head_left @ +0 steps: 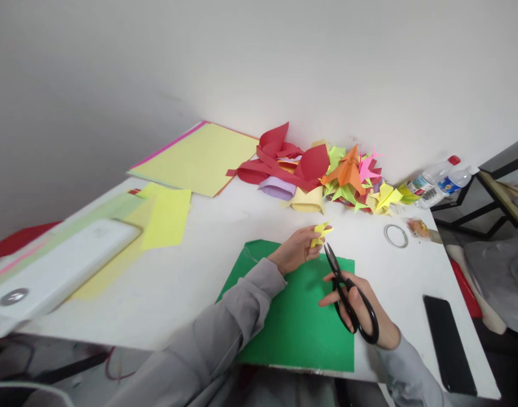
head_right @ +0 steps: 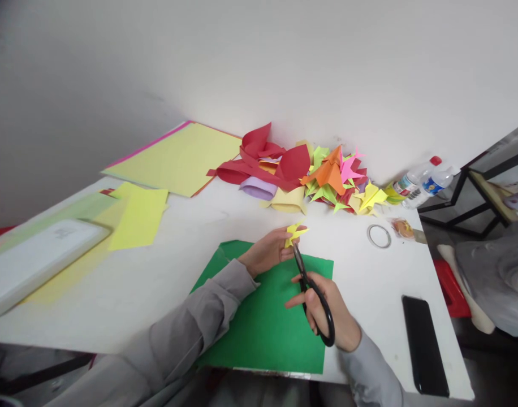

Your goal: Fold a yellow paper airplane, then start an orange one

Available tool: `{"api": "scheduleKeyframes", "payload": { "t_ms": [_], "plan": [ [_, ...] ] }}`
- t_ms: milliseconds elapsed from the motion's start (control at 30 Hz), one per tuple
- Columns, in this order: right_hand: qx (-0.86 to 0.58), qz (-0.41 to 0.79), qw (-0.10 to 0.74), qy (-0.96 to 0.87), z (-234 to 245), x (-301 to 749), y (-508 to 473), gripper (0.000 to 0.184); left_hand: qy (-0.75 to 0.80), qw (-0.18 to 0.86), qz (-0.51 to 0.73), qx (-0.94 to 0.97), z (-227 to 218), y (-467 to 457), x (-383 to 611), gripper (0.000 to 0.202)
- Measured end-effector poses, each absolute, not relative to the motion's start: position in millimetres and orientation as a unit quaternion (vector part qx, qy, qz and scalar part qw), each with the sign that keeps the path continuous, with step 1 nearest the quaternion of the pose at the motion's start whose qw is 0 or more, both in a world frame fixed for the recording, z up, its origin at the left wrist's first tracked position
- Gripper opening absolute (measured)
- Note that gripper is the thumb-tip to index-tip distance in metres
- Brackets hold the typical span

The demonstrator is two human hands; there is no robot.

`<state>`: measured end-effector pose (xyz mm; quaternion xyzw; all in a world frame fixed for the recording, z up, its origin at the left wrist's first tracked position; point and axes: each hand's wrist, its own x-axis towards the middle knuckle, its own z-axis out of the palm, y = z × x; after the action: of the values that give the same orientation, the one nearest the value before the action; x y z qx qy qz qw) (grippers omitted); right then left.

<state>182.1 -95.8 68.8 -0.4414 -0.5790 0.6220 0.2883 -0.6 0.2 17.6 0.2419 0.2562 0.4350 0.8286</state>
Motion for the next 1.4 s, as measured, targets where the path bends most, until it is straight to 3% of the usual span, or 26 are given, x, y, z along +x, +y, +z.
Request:
{"api": "scheduleKeyframes", "payload": {
  "t_ms": [1400],
  "plan": [
    [-0.452, 0.626, 0.287, -0.567, 64.5, 186.7, -104.4, 0.07, 0.258, 0.811, 0.423, 0.309, 15.8, 0.9, 0.4, 0.046]
  ]
}}
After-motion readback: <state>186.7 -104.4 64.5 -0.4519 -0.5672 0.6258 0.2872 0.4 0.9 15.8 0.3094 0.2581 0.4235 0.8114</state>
